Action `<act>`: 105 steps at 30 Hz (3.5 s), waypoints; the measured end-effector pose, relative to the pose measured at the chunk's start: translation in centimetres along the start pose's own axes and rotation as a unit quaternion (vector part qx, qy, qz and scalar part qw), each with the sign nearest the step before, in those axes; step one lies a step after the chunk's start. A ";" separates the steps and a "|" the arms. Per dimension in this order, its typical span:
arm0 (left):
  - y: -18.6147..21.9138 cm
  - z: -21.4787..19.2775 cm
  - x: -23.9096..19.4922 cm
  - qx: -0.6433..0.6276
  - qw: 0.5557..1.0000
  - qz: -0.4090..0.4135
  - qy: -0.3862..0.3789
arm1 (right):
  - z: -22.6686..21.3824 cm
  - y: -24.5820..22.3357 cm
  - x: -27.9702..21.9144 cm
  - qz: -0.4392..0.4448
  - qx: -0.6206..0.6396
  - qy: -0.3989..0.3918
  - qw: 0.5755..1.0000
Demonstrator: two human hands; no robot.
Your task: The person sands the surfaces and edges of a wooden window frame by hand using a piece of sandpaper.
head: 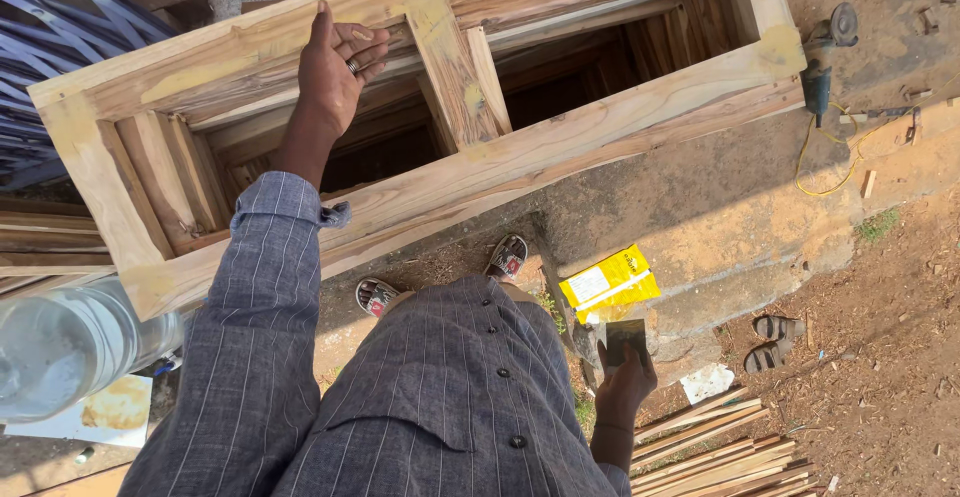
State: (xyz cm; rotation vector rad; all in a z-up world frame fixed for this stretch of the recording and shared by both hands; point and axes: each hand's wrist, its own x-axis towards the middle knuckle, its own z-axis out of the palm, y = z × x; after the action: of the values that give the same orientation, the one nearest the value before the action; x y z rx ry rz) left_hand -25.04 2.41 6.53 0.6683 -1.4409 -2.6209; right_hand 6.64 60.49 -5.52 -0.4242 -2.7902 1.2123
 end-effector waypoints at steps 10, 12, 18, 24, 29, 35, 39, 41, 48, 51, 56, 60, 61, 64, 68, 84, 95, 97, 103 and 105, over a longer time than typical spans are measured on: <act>-3.5 6.3 -3.5 0.222 0.963 0.104 -0.109 | 2.9 -4.1 0.4 0.324 0.457 0.154 0.814; -5.5 8.9 -4.1 0.243 0.938 0.168 -0.182 | 3.0 -4.0 -0.1 0.322 0.463 0.143 0.814; -9.7 15.9 -9.1 0.622 0.685 0.282 -0.253 | 3.3 -3.6 -0.8 0.353 0.433 0.188 0.808; -13.8 18.0 -11.9 0.793 0.400 0.344 -0.306 | 2.9 -2.5 -1.9 0.368 0.433 0.183 0.803; -15.1 14.2 -12.4 0.860 0.126 0.430 -0.242 | 3.0 -1.0 -1.9 0.368 0.439 0.180 0.800; -13.5 12.1 -14.2 0.868 0.059 0.437 -0.229 | 2.7 -0.8 -0.3 0.375 0.409 0.159 0.817; -12.5 11.6 -14.6 0.877 0.101 0.398 -0.250 | 2.0 -0.8 0.4 0.356 0.404 0.131 0.833; -11.7 10.7 -15.2 0.884 0.138 0.371 -0.248 | 1.5 -1.0 0.5 0.337 0.402 0.133 0.841; -9.2 5.3 -18.3 0.884 0.228 0.351 -0.210 | 2.0 -2.2 1.5 0.344 0.404 0.088 0.843; -9.0 3.5 -19.6 0.891 0.268 0.317 -0.183 | 2.5 -2.1 1.7 0.318 0.395 0.047 0.860; -9.5 0.5 -22.7 0.845 0.448 0.256 -0.138 | 3.3 -3.0 2.9 0.309 0.395 0.026 0.865; -10.2 -2.1 -25.3 0.791 0.558 0.245 -0.044 | 3.8 -4.0 3.6 0.297 0.416 0.001 0.860; -10.5 -2.8 -26.2 0.784 0.562 0.264 -0.017 | 3.8 -4.2 3.7 0.292 0.410 -0.006 0.864; -10.9 -5.2 -28.4 0.749 0.584 0.309 0.040 | 4.5 -4.7 4.2 0.270 0.394 -0.032 0.878; -11.5 -7.6 -29.8 0.722 0.597 0.330 0.117 | 5.4 -4.7 5.3 0.255 0.376 -0.072 0.888; -13.0 -9.3 -32.8 0.651 0.716 0.242 0.073 | 5.3 -7.3 6.1 0.241 0.373 -0.085 0.892; -11.8 -8.6 -29.3 0.708 0.671 0.157 0.154 | 4.9 -3.1 4.5 0.291 0.370 -0.045 0.881; -11.7 -8.3 -28.4 0.747 0.632 0.126 0.160 | 4.7 -3.1 4.9 0.290 0.373 -0.040 0.880; -12.3 -5.1 -25.9 0.748 0.634 0.138 0.137 | 4.0 -5.3 6.4 0.283 0.401 -0.023 0.871; -12.4 -3.1 -25.2 0.751 0.635 0.162 0.080 | 3.6 -7.3 7.4 0.269 0.420 -0.028 0.866</act>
State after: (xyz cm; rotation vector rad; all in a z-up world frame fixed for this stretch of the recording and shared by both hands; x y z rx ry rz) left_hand 0.65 13.68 3.35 0.4892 -2.9865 -0.5105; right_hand -2.71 55.25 -3.07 -1.0936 -1.8887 2.3786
